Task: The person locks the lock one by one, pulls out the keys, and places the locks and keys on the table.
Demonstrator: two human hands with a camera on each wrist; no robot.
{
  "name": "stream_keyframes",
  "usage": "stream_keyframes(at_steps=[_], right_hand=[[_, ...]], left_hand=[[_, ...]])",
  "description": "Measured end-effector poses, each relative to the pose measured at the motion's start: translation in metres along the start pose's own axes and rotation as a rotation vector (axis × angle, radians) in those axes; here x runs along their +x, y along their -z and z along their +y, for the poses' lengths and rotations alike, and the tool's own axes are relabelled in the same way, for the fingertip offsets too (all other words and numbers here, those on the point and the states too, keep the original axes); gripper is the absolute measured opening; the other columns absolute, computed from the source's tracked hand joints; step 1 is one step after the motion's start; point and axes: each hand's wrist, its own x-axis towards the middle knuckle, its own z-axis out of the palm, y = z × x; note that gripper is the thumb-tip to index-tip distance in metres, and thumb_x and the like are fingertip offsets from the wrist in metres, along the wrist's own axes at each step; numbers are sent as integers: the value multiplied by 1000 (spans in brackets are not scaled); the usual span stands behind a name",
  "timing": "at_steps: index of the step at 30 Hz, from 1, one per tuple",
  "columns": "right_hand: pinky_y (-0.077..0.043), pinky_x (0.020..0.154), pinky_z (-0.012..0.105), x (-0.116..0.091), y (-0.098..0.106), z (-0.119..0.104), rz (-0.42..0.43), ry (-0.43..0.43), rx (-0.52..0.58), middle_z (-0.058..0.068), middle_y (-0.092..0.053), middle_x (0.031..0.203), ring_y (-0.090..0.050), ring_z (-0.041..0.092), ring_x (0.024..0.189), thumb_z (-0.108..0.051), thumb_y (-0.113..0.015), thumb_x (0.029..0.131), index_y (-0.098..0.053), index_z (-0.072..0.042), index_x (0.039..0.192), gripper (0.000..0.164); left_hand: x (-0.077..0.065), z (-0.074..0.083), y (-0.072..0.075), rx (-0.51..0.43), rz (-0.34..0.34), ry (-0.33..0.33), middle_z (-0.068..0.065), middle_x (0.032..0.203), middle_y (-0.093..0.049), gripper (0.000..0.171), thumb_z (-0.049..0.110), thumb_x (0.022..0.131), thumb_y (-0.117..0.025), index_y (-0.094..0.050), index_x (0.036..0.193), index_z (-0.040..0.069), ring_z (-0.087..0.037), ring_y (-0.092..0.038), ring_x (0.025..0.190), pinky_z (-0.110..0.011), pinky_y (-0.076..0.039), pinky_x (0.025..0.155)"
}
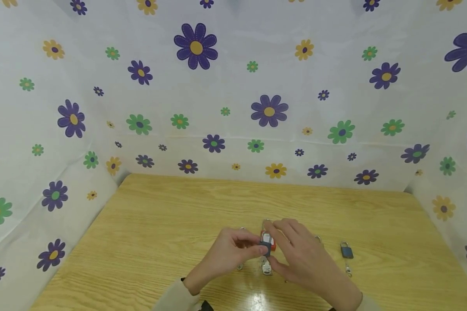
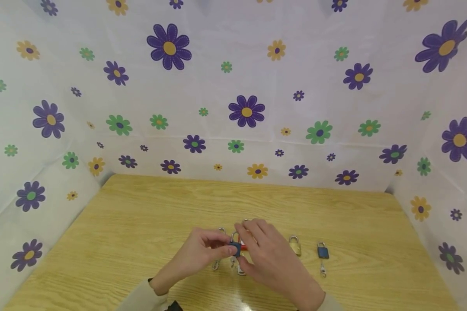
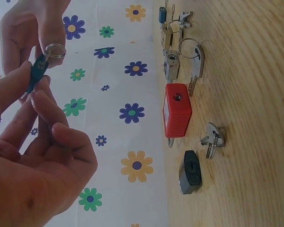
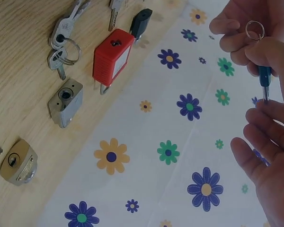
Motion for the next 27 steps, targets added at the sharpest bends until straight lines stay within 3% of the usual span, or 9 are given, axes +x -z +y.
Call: stream_keyframes(at_steps=[7, 14, 21, 27], right_hand=[[-55, 77, 41, 0, -7, 0, 35, 40, -22, 10, -65, 103, -56, 25, 94, -20, -85, 63, -64, 3, 116, 62], [-55, 74, 37, -2, -10, 0, 55, 64, 8, 8, -65, 100, -56, 23, 91, -18, -84, 62, -66, 5, 114, 59], [-54, 67, 31, -2, -11, 0, 59, 72, 34, 6, -62, 96, -53, 20, 86, -12, -82, 63, -65, 6, 115, 57], [-51, 61, 27, -3, -11, -2, 49, 78, 67, 7, -61, 98, -50, 18, 82, -7, -80, 64, -63, 6, 116, 57]], left_hand=[[-2, 13, 0, 51, -1, 40, -18, 83, -74, 11, 4, 87, -71, -77, 94, -2, -10, -58, 69, -23, -47, 61], [1, -25, -2, 40, -5, 66, -5, 85, -76, 15, 26, 87, -74, -80, 94, 14, -12, -60, 72, -25, -48, 62], [0, -27, -2, 34, -2, 83, -4, 82, -76, 13, 27, 86, -75, -80, 91, 16, -11, -59, 68, -23, -47, 59], [0, -25, -3, 31, 7, 106, -7, 80, -76, 9, 18, 86, -75, -80, 91, 13, -9, -54, 63, -20, -42, 54]])
